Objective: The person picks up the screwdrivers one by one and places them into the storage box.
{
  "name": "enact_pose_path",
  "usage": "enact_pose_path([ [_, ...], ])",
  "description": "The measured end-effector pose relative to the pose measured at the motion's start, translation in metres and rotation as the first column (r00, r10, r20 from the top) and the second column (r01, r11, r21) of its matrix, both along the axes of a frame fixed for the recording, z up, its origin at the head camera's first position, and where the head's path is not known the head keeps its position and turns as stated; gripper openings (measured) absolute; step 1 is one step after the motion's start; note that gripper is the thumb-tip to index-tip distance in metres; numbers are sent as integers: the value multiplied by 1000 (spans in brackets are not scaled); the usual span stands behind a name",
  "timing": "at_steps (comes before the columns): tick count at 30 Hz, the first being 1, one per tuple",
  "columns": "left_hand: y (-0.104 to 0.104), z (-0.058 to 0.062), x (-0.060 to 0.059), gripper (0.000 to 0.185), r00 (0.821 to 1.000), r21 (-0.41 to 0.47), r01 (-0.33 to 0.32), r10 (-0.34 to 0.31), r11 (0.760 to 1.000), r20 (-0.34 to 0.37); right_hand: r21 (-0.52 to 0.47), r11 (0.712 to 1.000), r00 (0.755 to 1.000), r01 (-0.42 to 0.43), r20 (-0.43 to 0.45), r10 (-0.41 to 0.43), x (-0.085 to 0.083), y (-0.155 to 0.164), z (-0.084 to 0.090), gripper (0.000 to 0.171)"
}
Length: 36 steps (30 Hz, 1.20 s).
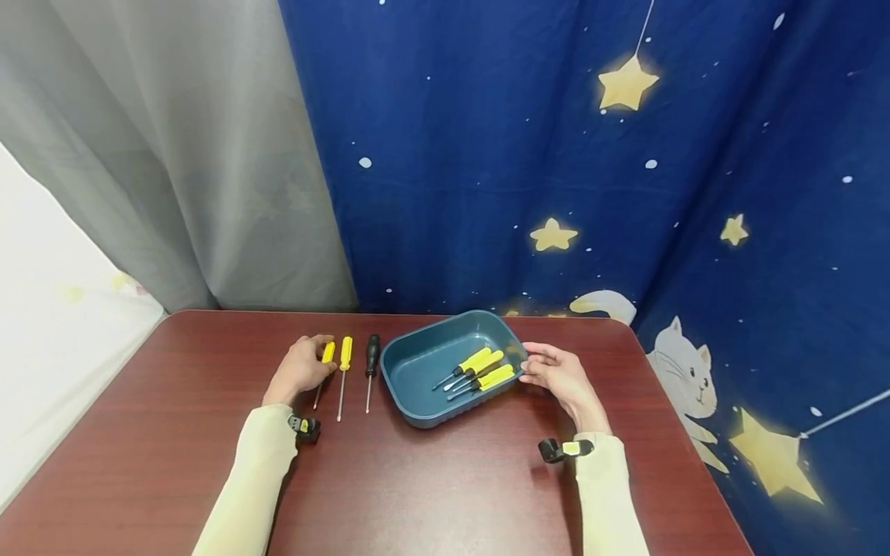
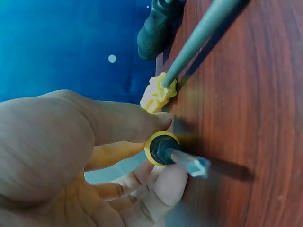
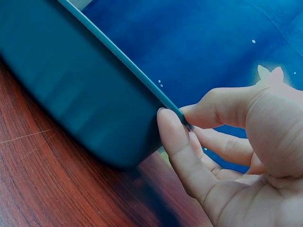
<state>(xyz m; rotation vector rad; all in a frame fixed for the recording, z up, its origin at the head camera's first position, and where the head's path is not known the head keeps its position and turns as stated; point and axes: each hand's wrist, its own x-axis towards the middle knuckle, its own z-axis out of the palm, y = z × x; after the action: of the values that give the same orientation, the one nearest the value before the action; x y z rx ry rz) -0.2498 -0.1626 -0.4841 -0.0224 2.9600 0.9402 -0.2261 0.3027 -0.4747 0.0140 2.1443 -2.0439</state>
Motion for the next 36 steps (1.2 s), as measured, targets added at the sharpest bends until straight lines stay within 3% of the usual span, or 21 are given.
enact_pose_path([
  [10,0,2,1,60,1000,14,-7,7,1000,17,15,1000,1000,4,13,-4,-1,-1,0,53],
  [18,-2,0,-1,58,999,76,-35,34,997,22,18,1000,1000,1,11,-1,0,0,-1,54],
  [26,-2,-1,-3,59,999,108,-11,16,994,-51,22,1000,1000,-9,1,9,0,0,1,52],
  [36,6,11,-2,58,987,138,34,-11,990,-163,21,1000,1000,-7,1,7,-1,1,1,53],
])
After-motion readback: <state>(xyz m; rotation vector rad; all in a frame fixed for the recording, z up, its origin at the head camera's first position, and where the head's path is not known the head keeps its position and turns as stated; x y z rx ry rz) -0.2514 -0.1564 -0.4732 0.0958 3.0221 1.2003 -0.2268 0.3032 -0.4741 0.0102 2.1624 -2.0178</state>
